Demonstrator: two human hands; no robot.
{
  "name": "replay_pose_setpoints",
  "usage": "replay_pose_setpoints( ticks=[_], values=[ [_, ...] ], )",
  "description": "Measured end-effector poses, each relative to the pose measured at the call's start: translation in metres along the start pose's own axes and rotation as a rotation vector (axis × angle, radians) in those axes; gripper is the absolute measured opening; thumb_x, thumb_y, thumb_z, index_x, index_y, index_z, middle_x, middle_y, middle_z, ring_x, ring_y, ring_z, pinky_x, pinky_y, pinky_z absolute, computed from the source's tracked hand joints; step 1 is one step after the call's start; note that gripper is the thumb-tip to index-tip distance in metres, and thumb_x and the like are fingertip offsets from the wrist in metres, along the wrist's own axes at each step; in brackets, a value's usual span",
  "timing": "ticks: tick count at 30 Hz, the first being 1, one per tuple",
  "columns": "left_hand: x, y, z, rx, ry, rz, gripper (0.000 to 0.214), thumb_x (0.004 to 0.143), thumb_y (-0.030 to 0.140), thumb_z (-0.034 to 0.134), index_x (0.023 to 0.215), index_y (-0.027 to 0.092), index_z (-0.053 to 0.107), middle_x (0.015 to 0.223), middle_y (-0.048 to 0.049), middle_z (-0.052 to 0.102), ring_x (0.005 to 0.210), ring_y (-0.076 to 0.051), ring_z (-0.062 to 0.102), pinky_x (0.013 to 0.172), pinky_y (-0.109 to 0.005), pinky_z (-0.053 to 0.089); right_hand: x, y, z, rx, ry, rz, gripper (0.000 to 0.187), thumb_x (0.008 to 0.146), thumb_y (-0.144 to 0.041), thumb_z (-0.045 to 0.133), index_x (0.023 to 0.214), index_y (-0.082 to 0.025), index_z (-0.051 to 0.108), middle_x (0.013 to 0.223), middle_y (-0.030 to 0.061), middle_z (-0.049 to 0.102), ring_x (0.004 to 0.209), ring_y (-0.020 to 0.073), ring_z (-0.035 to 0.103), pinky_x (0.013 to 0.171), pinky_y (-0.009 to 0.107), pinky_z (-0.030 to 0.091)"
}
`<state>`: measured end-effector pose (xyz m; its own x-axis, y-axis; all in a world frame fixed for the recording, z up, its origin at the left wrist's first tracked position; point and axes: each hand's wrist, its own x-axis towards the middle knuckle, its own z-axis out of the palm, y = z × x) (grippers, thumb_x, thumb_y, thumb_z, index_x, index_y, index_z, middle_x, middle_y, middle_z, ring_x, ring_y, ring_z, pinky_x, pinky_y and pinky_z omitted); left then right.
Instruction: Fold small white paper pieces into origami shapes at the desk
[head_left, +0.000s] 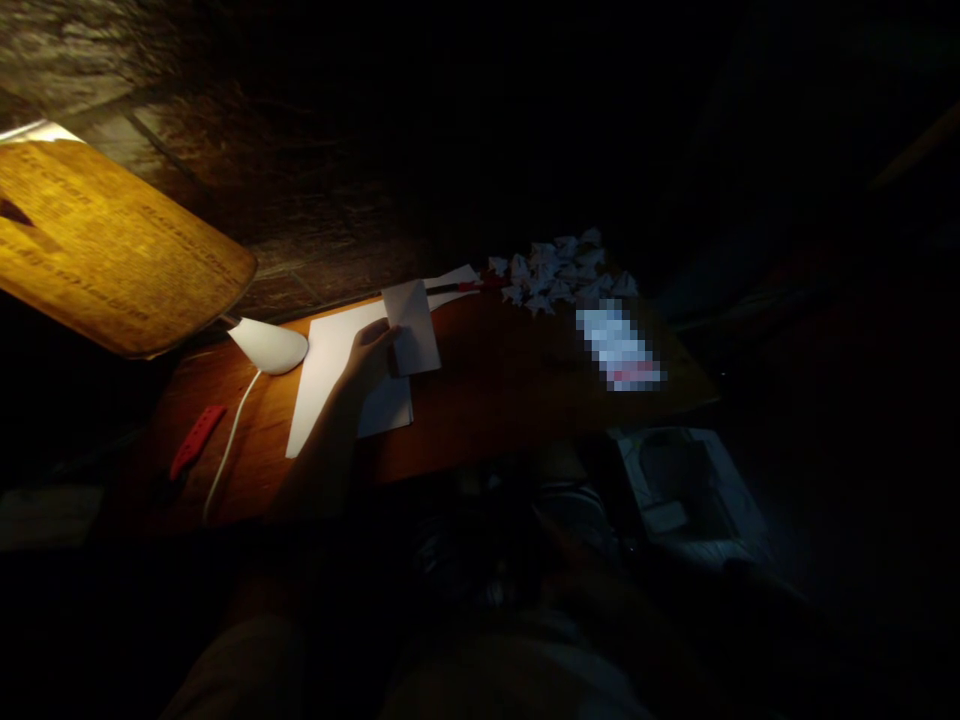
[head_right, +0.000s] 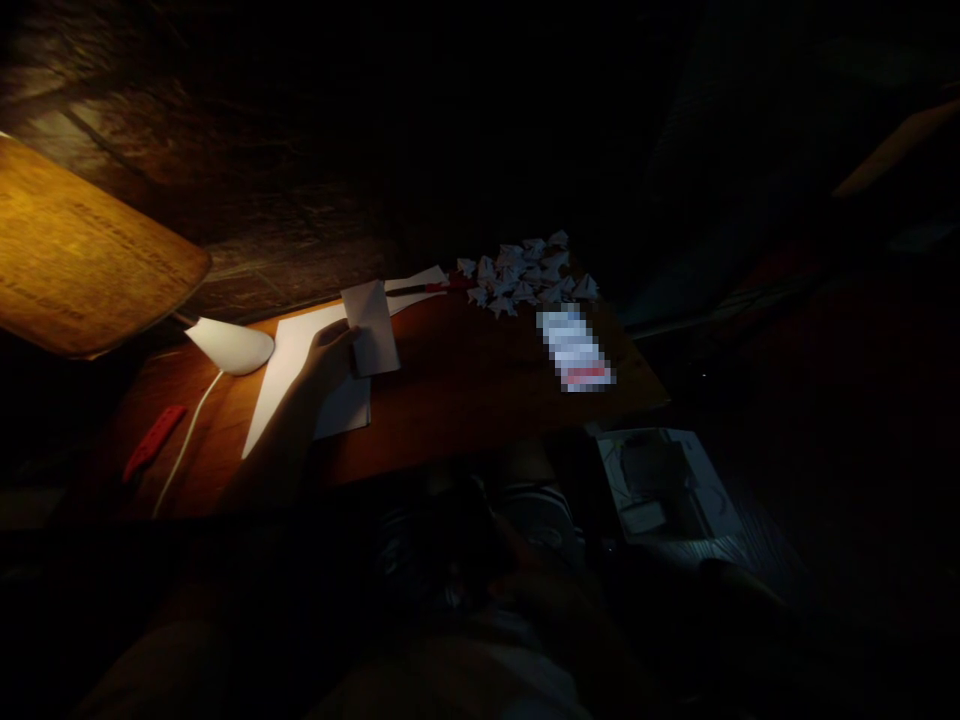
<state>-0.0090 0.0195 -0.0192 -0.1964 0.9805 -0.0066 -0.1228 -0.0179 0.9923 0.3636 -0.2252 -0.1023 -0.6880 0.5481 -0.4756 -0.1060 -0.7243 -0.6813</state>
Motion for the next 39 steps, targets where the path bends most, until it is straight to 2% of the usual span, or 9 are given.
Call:
replay_pose_setpoints(
  ticks=[2, 4, 10, 13, 15, 17, 24, 29, 39],
  values=[
    [0.001, -0.001, -0.001, 0.004, 0.0, 0.01, 0.031, 0.065, 0.031, 0.088, 0.08, 0.014, 0.068, 0.07, -0.0039, 0.069, 0.072, -0.019, 0.07, 0.064, -0.026, 0.055, 0.004, 0.001, 0.009, 0.083, -0.035, 0.053, 0.121, 0.061, -0.019, 0.08, 0.164, -0.028, 0.018, 0.119, 0.0098, 0.073, 0.102, 0.0307, 0.072, 0.082, 0.043, 0.056],
    [0.001, -0.002, -0.002, 0.01, 0.014, 0.014, 0.033, 0.062, 0.031, 0.089, 0.081, 0.014, 0.069, 0.07, -0.0024, 0.069, 0.065, -0.016, 0.066, 0.06, -0.024, 0.053, 0.007, 0.002, 0.017, 0.112, -0.03, 0.06, 0.132, 0.056, -0.017, 0.086, 0.165, -0.028, 0.012, 0.126, 0.0109, 0.071, 0.109, 0.0312, 0.069, 0.089, 0.044, 0.055],
    [0.003, -0.004, -0.004, 0.025, 0.023, 0.022, 0.03, 0.066, 0.03, 0.088, 0.081, 0.014, 0.067, 0.071, -0.0021, 0.067, 0.062, -0.014, 0.063, 0.061, -0.025, 0.051, 0.011, 0.01, 0.024, 0.06, 0.026, 0.034, 0.125, 0.054, -0.019, 0.091, 0.161, -0.031, 0.029, 0.145, 0.0096, 0.059, 0.131, 0.0337, 0.057, 0.108, 0.049, 0.046],
    [0.003, -0.005, -0.005, 0.032, 0.027, 0.023, 0.028, 0.07, 0.029, 0.086, 0.083, 0.015, 0.067, 0.073, -0.0022, 0.066, 0.062, -0.014, 0.062, 0.061, -0.026, 0.051, 0.015, 0.021, 0.023, 0.171, 0.08, 0.028, 0.109, 0.059, -0.022, 0.086, 0.157, -0.03, 0.039, 0.137, 0.0091, 0.065, 0.121, 0.0316, 0.064, 0.102, 0.048, 0.05],
    [0.003, -0.005, -0.006, 0.032, 0.024, 0.024, 0.028, 0.07, 0.03, 0.087, 0.083, 0.015, 0.067, 0.072, -0.0021, 0.065, 0.061, -0.014, 0.062, 0.06, -0.026, 0.05, 0.017, 0.028, 0.022, 0.258, 0.117, 0.054, 0.088, 0.071, -0.032, 0.079, 0.152, -0.028, 0.045, 0.125, 0.009, 0.071, 0.108, 0.0281, 0.07, 0.093, 0.045, 0.055],
    [0.003, -0.006, -0.006, 0.025, 0.014, 0.033, 0.03, 0.068, 0.031, 0.088, 0.082, 0.015, 0.067, 0.071, -0.0019, 0.066, 0.06, -0.013, 0.062, 0.058, -0.024, 0.05, 0.018, 0.032, 0.022, 0.306, 0.11, 0.059, 0.083, 0.075, -0.035, 0.077, 0.152, -0.029, 0.046, 0.121, 0.0089, 0.072, 0.099, 0.0261, 0.072, 0.084, 0.042, 0.057],
    [0.004, -0.005, -0.004, 0.023, -0.025, 0.052, 0.036, 0.063, 0.037, 0.091, 0.078, 0.015, 0.068, 0.064, 0.0001, 0.064, 0.053, -0.011, 0.059, 0.052, -0.021, 0.048, 0.013, 0.031, 0.023, 0.364, 0.088, 0.003, 0.102, 0.066, -0.017, 0.078, 0.157, -0.036, 0.035, 0.123, 0.005, 0.072, 0.093, 0.024, 0.073, 0.075, 0.036, 0.058],
    [0.005, -0.006, -0.006, 0.032, -0.019, 0.059, 0.036, 0.063, 0.037, 0.091, 0.079, 0.015, 0.068, 0.067, -0.0016, 0.068, 0.056, -0.012, 0.061, 0.052, -0.021, 0.048, 0.011, 0.031, 0.023, 0.368, 0.082, 0.013, 0.111, 0.059, -0.006, 0.074, 0.158, -0.037, 0.032, 0.124, 0.0029, 0.072, 0.095, 0.0242, 0.072, 0.08, 0.037, 0.058],
    [0.007, -0.009, -0.01, 0.037, -0.025, 0.04, 0.031, 0.068, 0.034, 0.089, 0.081, 0.016, 0.068, 0.069, -0.0017, 0.068, 0.06, -0.013, 0.064, 0.056, -0.023, 0.051, 0.005, 0.022, 0.026, 0.353, 0.065, 0.045, 0.116, 0.056, -0.004, 0.07, 0.16, -0.035, 0.028, 0.123, 0.0035, 0.073, 0.1, 0.0254, 0.072, 0.085, 0.037, 0.056]
  ],
)
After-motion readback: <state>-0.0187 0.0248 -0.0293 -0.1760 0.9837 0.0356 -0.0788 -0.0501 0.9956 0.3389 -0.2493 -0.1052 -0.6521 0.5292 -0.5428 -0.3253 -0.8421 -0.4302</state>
